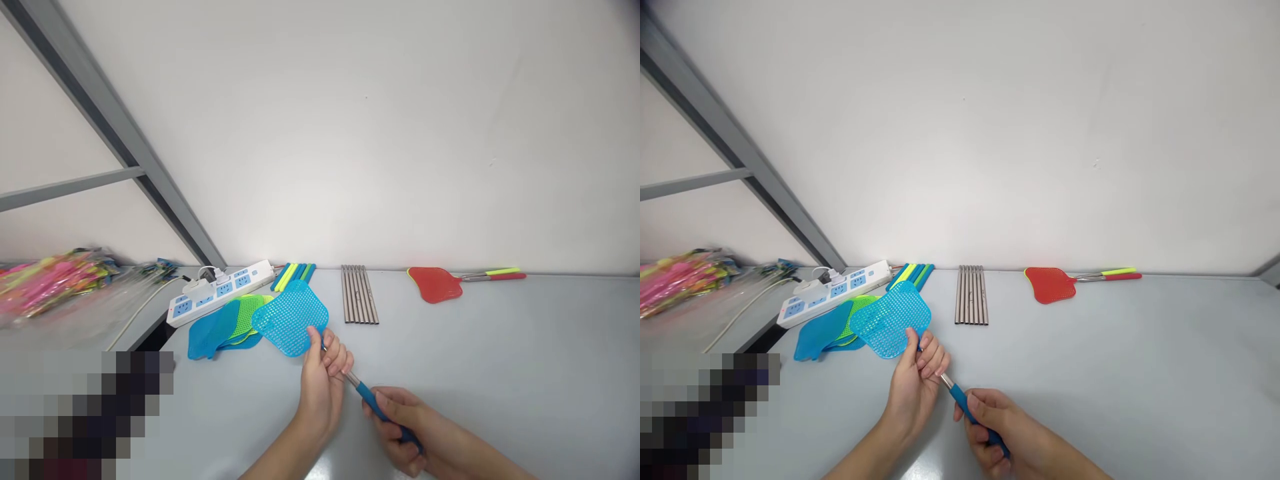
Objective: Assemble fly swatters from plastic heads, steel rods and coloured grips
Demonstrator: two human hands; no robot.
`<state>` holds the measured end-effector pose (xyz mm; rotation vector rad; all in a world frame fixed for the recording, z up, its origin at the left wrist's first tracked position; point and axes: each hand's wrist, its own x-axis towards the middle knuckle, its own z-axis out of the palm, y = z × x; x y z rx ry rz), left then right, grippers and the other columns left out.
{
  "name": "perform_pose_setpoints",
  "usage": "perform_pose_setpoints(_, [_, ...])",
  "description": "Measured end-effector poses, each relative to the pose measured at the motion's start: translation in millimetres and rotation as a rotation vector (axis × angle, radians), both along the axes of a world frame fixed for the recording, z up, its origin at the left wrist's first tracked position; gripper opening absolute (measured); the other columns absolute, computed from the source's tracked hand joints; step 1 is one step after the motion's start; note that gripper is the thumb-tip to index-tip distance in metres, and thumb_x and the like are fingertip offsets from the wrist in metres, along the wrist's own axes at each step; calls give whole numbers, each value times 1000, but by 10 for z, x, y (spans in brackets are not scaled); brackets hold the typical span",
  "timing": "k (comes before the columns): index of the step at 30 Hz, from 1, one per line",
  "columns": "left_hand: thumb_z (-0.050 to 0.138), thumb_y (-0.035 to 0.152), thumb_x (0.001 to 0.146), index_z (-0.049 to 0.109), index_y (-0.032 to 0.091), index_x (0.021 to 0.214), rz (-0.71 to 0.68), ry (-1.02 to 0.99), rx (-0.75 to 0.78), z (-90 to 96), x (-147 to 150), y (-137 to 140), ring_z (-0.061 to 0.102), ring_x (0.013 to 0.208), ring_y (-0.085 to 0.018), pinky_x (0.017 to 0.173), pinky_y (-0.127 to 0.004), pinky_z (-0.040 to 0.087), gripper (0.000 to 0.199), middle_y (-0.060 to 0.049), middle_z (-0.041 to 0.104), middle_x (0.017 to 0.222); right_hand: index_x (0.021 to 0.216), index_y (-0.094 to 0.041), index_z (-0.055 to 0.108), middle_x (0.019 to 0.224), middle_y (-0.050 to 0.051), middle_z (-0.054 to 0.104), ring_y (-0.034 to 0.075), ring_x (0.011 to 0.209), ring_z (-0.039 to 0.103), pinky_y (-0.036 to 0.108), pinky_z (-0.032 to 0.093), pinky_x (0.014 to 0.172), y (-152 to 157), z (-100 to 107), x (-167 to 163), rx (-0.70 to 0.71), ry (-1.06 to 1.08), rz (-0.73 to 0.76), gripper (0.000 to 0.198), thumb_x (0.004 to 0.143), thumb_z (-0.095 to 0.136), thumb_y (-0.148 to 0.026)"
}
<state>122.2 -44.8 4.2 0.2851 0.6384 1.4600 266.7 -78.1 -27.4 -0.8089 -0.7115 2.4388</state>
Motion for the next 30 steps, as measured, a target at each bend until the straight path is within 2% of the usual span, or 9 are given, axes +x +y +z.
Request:
perform_pose_setpoints(5, [46, 49, 75, 36, 16, 57, 29, -2, 22, 2, 67, 13, 14, 38, -3, 40, -18, 23, 39, 9, 17, 45, 80, -17, 55, 52, -7, 28, 1, 35, 13, 14, 6, 32, -14, -56, -25, -77, 21, -61, 26, 78, 48, -42])
perform_pose_setpoints(18, [45, 49, 76, 33, 17, 58, 74, -18, 21, -76, 146, -37, 11, 37, -3, 39, -18, 21, 39, 9, 16, 44, 77, -15, 56, 50, -8, 30, 0, 33, 12, 14, 5, 32, -8, -133, 24, -119, -21, -90, 26, 77, 49, -40])
perform_pose_setpoints(30, [46, 50, 74, 33, 18, 58, 100, 1, 10, -102, 104, -106, 16, 35, -3, 41, -19, 23, 38, 10, 19, 42, 75, -15, 57, 47, -8, 30, 0, 32, 13, 15, 6, 30, -13, -101, -2, -77, -40, -48, 28, 77, 49, -42])
